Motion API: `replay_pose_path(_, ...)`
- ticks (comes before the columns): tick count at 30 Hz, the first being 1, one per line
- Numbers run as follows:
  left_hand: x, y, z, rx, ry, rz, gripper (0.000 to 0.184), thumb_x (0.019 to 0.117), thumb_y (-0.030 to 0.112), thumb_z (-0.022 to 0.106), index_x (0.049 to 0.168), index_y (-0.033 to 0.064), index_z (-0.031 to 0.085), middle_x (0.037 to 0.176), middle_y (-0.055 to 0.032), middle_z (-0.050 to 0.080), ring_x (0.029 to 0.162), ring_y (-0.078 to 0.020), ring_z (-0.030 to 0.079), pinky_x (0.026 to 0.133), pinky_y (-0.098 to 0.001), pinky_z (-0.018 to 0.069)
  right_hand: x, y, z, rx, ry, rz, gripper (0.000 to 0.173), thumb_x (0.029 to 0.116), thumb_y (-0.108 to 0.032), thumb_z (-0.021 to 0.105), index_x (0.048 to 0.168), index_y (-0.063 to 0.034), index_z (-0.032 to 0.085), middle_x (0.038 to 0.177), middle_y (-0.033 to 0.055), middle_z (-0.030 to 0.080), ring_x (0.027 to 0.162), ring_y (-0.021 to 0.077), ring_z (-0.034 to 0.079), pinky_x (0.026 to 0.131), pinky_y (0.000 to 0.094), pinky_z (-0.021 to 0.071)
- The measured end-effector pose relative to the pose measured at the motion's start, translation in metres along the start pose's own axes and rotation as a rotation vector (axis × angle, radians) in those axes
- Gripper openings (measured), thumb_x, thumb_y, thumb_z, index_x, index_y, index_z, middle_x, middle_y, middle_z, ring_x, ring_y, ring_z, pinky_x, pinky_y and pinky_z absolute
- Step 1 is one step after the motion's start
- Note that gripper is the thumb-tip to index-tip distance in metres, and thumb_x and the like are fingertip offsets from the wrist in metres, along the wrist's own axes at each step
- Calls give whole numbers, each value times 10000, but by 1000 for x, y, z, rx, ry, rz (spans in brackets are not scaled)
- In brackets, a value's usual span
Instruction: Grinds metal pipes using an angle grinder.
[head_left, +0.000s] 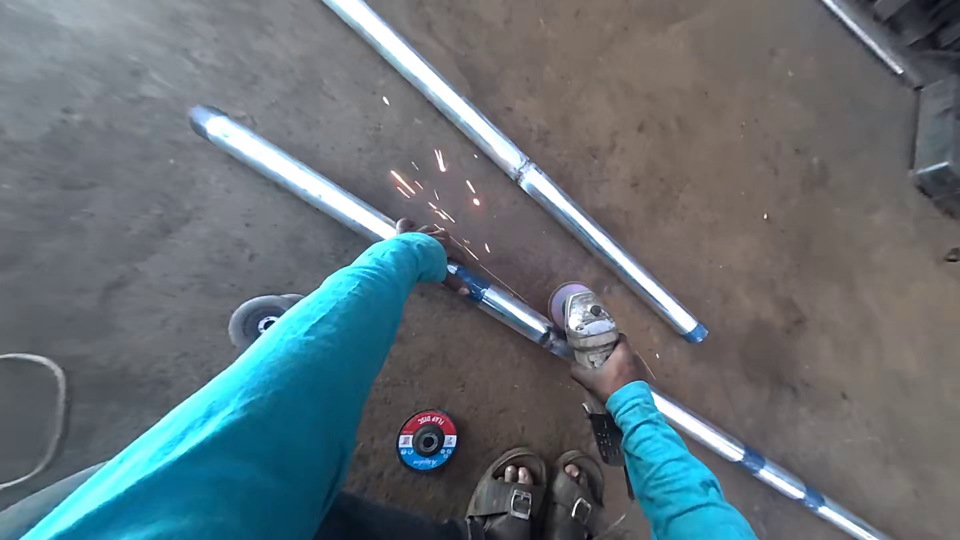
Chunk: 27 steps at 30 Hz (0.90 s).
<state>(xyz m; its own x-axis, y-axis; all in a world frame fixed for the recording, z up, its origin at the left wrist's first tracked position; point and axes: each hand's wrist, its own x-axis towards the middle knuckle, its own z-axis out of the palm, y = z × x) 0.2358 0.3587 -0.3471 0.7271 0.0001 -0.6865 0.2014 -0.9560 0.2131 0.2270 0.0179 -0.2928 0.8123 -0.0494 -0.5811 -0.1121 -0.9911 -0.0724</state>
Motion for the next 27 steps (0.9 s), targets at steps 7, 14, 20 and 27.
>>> replay_pose_path(7, 1, -1, 3, -1, -6, 3, 651, 833, 659, 750, 1406, 375, 627, 1529, -92, 532, 1471, -345, 413, 1215, -687, 139, -5, 3, -1, -21, -26, 25, 1013, 700, -451, 937, 1481, -19, 456, 1201, 234, 706, 1149, 401, 682, 988, 603, 521)
replay_pose_path(14, -1, -5, 6, 25, 46, 3, 675, 786, 691, 775, 1373, 384, 649, 1468, -64, 572, 1414, -319, 467, 1211, -658, 168, -7, 2, -1, -21, -35, 14, 987, 679, -456, 939, 1445, -32, 483, 1161, 220, 717, 1108, 392, 698, 953, 604, 540)
replay_pose_path(20, -10, -2, 11, 42, 103, 2, 656, 783, 675, 789, 1361, 395, 657, 1451, -65, 592, 1396, -333, 485, 1208, -668, 183, 3, 12, -4, 38, -30, 48, 998, 698, -484, 914, 1467, -37, 461, 1175, 228, 715, 1117, 409, 695, 936, 626, 541)
replay_pose_path(27, -23, -13, 18, 144, 146, 45, 578, 857, 536, 797, 1364, 288, 671, 1442, -100, 598, 1355, -347, 525, 1177, -638, 286, -2, 87, -50, 328, 77, 12, 1001, 652, -463, 961, 1423, -10, 513, 1174, 250, 703, 1096, 424, 692, 925, 645, 546)
